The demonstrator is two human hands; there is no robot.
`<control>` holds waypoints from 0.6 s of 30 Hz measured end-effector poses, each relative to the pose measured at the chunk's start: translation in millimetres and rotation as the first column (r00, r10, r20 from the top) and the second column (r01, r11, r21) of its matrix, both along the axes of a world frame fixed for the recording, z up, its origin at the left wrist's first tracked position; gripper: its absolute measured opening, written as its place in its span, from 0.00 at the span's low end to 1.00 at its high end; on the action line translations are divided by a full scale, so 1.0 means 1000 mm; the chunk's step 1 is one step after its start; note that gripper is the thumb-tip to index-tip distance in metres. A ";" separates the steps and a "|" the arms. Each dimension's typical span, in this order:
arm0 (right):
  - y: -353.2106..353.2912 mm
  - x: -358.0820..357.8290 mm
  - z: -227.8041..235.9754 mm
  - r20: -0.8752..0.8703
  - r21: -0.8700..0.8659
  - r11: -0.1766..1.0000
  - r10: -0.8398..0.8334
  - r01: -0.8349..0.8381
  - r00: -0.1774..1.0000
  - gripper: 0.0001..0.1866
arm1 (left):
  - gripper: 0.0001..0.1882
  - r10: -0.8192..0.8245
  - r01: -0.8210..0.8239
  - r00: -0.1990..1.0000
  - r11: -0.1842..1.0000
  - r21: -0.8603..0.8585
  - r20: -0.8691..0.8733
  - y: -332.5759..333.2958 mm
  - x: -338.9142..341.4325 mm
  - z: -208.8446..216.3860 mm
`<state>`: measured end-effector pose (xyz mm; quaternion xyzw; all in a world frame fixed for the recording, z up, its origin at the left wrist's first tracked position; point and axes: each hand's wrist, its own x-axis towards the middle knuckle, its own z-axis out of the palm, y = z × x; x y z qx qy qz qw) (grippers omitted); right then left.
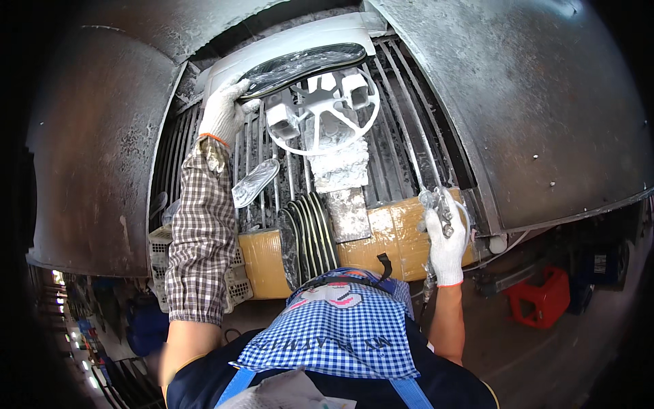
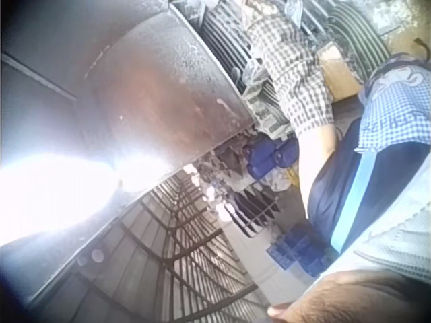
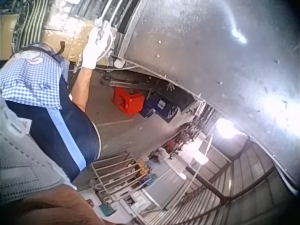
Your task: The person spray paints white plastic parts using a spray gun. They hold each part with a gloved left hand, rotate it to coat all sides, and place it on a metal grate to dry. The process is repeated for multiple parts.
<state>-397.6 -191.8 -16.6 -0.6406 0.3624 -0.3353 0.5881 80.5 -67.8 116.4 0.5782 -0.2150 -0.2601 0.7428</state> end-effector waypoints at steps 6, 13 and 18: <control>-0.002 -0.003 -0.010 -0.020 -0.039 0.999 -0.005 0.004 1.000 0.31 | 0.22 0.012 -0.019 0.997 0.995 0.096 0.074 0.000 0.002 -0.001; 0.006 0.004 -0.004 0.040 0.034 0.999 -0.005 0.003 0.999 0.30 | 0.28 0.104 -0.537 0.569 0.799 0.272 0.816 0.005 -0.020 0.001; 0.011 0.004 0.014 0.040 0.118 0.993 -0.010 0.005 0.999 0.28 | 0.29 -0.067 -0.464 0.144 0.877 0.127 0.987 -0.036 -0.086 0.013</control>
